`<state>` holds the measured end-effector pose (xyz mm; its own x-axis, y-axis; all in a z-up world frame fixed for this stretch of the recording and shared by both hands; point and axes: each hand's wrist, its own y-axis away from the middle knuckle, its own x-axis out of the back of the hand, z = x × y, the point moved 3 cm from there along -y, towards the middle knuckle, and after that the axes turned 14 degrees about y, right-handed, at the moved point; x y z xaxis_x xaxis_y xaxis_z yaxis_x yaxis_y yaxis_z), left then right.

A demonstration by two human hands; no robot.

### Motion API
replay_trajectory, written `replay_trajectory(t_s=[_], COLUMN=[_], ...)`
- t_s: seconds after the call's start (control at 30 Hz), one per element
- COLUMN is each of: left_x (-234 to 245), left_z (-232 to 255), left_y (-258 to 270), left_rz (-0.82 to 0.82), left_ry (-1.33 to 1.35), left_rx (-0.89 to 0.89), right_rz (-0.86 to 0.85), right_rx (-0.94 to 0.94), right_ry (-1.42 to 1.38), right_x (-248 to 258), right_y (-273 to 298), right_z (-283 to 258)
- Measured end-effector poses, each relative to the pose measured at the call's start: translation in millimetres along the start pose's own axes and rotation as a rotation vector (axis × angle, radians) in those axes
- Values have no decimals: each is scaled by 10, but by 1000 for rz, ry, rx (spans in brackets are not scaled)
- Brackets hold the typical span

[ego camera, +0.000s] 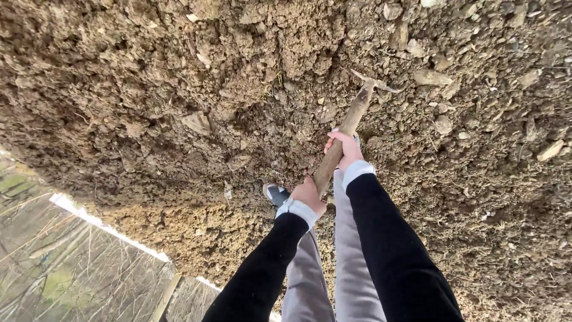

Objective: The person uses a garden fork to dig and turn over soil in an outdoor garden bed.

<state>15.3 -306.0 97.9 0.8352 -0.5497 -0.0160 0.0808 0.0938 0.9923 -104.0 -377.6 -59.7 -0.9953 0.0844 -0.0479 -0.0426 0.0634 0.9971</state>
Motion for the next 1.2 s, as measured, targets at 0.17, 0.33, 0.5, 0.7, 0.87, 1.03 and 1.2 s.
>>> replay_trajectory(t_s=[0.17,0.33,0.5,0.7,0.87,1.03,1.2], left_x=[-325,-899,-1188,-1699,-1324,-557,-724], left_z=[-268,-795,-1117,-1740,-1433,-735,-817], left_y=[-151,-685,-949,-1188,-1018,-309,-93], left_rz=[13,61,148,190,338,203,-85], left_ry=[-58,-82,-207,56,240,658,970], left_rx=[21,10,-24,-152,-306,-380,-312], right_rz=[-13,27,184,345,358,422,503], right_rx=[-24,-80,-59,92,307,563,520], right_ry=[-61,-59,-2,105,190,376,512], right_x=[153,269,525,327,-162,-535,-253], right_y=[-278,-489,-874,-277,146,511,354], right_z=[4,131,511,572,-26,-667,-427])
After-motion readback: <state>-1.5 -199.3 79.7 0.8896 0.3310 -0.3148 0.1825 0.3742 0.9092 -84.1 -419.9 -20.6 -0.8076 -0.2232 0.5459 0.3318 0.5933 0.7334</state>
